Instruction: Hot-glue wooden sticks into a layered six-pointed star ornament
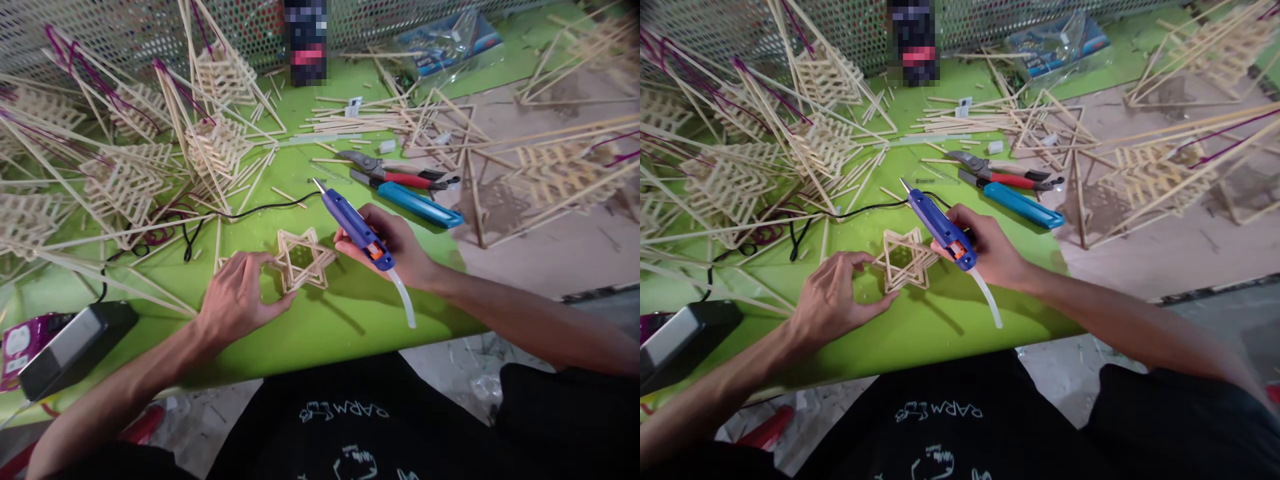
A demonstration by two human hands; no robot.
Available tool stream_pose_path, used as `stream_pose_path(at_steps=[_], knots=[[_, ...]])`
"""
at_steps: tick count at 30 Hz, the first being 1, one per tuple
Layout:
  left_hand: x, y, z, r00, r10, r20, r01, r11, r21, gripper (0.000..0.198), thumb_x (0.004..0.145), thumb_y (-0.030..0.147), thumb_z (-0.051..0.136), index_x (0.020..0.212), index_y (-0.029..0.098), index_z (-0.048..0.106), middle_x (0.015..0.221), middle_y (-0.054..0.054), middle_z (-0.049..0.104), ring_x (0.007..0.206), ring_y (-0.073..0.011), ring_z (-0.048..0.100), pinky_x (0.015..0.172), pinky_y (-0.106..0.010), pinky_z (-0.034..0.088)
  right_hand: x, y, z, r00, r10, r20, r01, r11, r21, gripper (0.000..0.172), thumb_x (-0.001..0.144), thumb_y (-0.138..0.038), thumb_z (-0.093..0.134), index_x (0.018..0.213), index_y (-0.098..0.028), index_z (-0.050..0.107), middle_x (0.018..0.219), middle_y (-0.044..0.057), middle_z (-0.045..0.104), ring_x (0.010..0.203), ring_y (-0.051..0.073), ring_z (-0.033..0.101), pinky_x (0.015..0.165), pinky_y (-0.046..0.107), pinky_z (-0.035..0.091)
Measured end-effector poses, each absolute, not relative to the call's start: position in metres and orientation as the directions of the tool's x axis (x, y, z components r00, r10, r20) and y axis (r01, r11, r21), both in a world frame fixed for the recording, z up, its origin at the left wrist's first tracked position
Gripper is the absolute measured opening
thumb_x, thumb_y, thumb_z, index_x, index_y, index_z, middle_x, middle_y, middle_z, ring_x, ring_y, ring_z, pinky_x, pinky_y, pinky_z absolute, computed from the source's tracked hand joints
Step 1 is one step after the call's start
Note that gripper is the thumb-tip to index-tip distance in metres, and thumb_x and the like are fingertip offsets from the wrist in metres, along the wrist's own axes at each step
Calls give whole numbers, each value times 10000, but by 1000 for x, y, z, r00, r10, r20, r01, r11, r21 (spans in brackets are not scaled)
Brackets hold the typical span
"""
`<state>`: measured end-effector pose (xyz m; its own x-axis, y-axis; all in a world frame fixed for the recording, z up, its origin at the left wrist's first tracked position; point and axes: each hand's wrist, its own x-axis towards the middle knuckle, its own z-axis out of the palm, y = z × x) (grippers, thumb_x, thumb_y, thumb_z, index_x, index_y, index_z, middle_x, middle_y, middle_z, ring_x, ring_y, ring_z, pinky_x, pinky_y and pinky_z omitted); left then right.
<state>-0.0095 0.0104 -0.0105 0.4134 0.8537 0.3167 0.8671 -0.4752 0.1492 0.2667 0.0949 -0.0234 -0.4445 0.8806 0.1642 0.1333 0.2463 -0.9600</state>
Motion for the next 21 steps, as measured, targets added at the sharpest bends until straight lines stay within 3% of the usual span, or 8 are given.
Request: stream_pose_path(at_steps=[5, 9, 14, 17, 21], knots=[[-10, 10, -12, 406, 848, 340, 876, -467, 119, 633, 794, 579, 773, 1121, 92, 534, 879, -91, 675, 757, -207, 674, 658, -328, 572, 267, 95, -24, -442, 881, 166, 147, 254, -956, 338, 734, -254, 872, 934, -213, 603, 897, 4, 724, 710, 144, 634, 638, 271, 487], [-14, 12, -12, 496, 765, 411, 847, -531, -34, 740, 769, 672, 751, 1139, 62, 551, 864, -119, 692, 760, -241, 670, 666, -360, 554, 268, 96, -23, -441, 884, 157, 172, 254, -952, 326, 748, -258, 864, 947, -204, 611, 909, 13, 721, 735, 150, 638, 670, 278, 489], [-17, 16, -6, 657, 636, 405, 749, -613, -251, 782, 817, 675, 697, 1332, 105, 555, 1263, -216, 677, 1070, -342, 671, 784, -416, 524, 268, 96, -22, -438, 884, 163, 198, 272, -942, 281, 777, -251, 835, 935, -201, 608, 898, 14, 714, 753, 151, 636, 684, 282, 479], [-16, 16, -5, 705, 621, 343, 702, -679, -214, 680, 870, 582, 691, 1405, 192, 535, 1437, -190, 587, 1254, -348, 603, 863, -430, 504, 268, 96, -22, -447, 878, 169, 205, 284, -937, 280, 775, -250, 835, 930, -202, 607, 884, 6, 708, 731, 142, 622, 669, 276, 468], [-17, 16, -8, 698, 641, 320, 705, -695, -146, 608, 881, 519, 703, 1402, 244, 553, 1468, -183, 562, 1306, -347, 572, 894, -439, 495, 268, 96, -22, -448, 878, 165, 199, 278, -940, 281, 779, -280, 833, 918, -207, 601, 858, -3, 696, 716, 137, 605, 655, 273, 460]])
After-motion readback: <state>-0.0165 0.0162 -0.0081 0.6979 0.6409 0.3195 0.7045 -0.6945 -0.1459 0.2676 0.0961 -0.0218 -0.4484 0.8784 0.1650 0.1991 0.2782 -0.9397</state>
